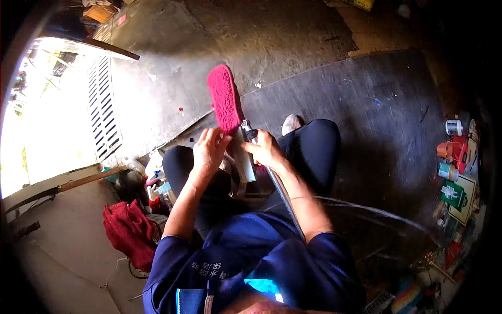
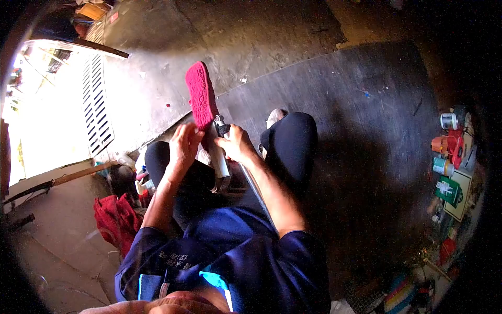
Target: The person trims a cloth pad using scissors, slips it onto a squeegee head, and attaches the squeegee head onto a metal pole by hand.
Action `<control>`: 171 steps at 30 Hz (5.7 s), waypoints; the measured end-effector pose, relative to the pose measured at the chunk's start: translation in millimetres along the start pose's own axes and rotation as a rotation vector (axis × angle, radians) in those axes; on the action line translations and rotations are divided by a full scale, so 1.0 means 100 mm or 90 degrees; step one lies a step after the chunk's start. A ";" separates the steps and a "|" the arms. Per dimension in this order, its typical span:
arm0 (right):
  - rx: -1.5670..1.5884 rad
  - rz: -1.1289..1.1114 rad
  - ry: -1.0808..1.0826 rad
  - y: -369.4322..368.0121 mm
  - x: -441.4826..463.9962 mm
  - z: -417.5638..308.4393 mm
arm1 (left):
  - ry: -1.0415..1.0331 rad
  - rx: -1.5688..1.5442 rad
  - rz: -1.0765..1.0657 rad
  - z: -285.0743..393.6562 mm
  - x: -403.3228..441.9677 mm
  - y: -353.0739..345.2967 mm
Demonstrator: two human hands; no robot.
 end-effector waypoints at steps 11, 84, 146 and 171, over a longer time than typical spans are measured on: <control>-0.239 0.164 0.150 -0.18 0.03 0.17 | -0.340 0.162 -0.079 -0.30 0.31 -0.38; 0.818 -0.539 -0.253 -0.16 -0.49 -0.20 | -0.293 -0.046 -0.081 0.82 0.18 1.18; -0.193 0.015 0.020 0.00 -1.50 0.07 | 0.404 -1.011 0.217 -0.48 -0.08 0.09; 0.046 -0.097 -0.123 0.12 -1.50 0.04 | 0.466 -1.029 0.049 0.01 -0.26 0.01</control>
Point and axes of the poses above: each hand's wrist, its own x-axis towards the middle knuckle, its own y-axis out of the back of the hand, z = x × y, the point moved 2 cm from there along x, towards the middle knuckle, and after that the axes turned 7 degrees about -x, right-handed, at the moved point
